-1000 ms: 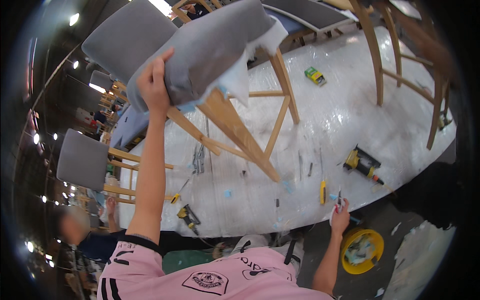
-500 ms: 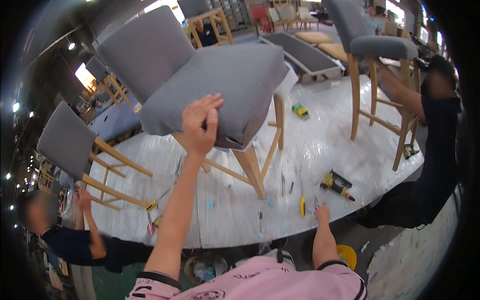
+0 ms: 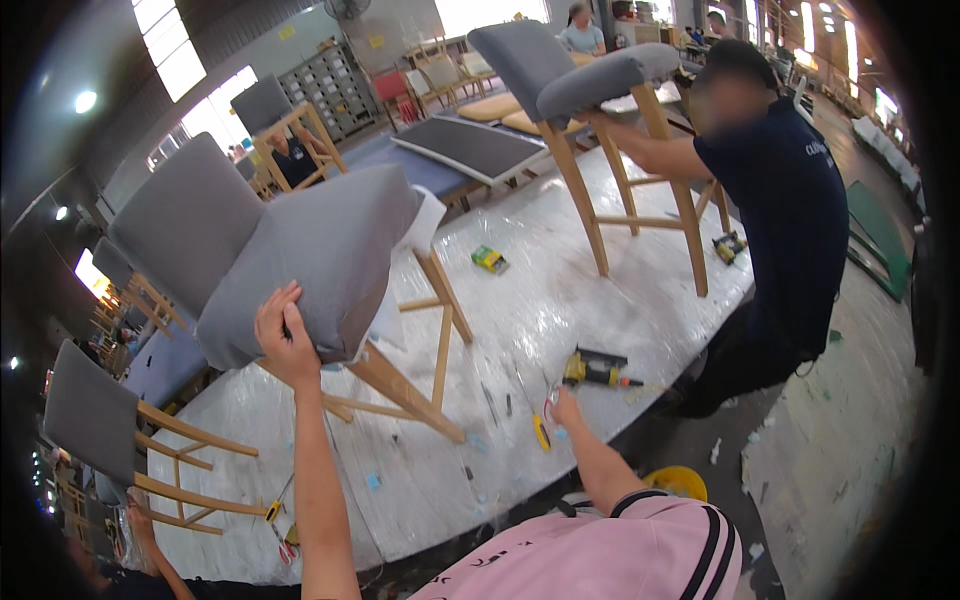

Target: The person upholsters a wooden chair with gray fabric. They smooth and pull the fabric over the seat, staple it to the underside using a pneumatic staple gun, and trim excess fabric with scissors. The person repeats these steps on multiple chairs in a workshop setting.

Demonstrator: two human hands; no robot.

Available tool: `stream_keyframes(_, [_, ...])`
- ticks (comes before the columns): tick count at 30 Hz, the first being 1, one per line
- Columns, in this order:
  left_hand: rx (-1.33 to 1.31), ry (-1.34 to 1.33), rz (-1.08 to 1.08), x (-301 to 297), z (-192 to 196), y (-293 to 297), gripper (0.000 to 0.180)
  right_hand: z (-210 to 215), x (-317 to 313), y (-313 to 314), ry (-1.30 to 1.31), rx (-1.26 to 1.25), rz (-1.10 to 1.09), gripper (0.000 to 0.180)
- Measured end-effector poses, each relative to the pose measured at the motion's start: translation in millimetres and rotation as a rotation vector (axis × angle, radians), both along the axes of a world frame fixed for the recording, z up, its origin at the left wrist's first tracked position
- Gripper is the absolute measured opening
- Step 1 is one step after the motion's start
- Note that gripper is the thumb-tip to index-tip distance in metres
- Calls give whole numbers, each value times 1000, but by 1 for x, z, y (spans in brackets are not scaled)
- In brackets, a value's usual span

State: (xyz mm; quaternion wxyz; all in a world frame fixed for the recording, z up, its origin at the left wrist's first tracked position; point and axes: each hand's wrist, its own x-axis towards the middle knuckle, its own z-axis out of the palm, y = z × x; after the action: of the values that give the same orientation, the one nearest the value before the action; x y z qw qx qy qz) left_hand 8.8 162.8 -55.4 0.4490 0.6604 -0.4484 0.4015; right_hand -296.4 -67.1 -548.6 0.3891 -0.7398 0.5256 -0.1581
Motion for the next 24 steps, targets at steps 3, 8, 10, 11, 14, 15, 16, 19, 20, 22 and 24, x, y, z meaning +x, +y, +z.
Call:
stream_keyframes(3, [-52,31,17,27,-12,8,27,-48,27,-4,185,73,218,64])
stream_keyframes(8, [-24,243,200,-21,-24,14,25,-43,25,-46,416,116,575,77])
stream_keyframes(10, [-16,152,308,-56,-27,-39,30,-32,38,-149,455,118,778,75])
stream_keyframes(11, [-37,97,355,-62,-29,-48,34,-12,60,-179,262,-120,642,67])
stream_keyframes(14, [-79,25,458,-71,-47,-47,35,131,179,-246,-120,-212,630,63])
stream_keyframes(15, [-119,7,445,-69,-47,-51,34,187,215,-265,-211,-296,570,62])
stream_keyframes(16, [-121,-11,468,-69,-50,-43,34,257,255,-260,-347,-297,587,59])
stream_keyframes(19, [-126,-86,490,-65,-50,-41,34,453,335,-228,-873,-527,608,44])
stream_keyframes(20, [-135,-78,517,-68,-51,-40,35,509,350,-205,-952,-584,676,44])
stream_keyframes(22, [-157,-61,530,-68,-55,-49,38,578,386,-180,-885,-631,798,48])
stream_keyframes(24, [-206,-41,506,-67,-60,-62,42,597,424,-170,-550,-631,917,54])
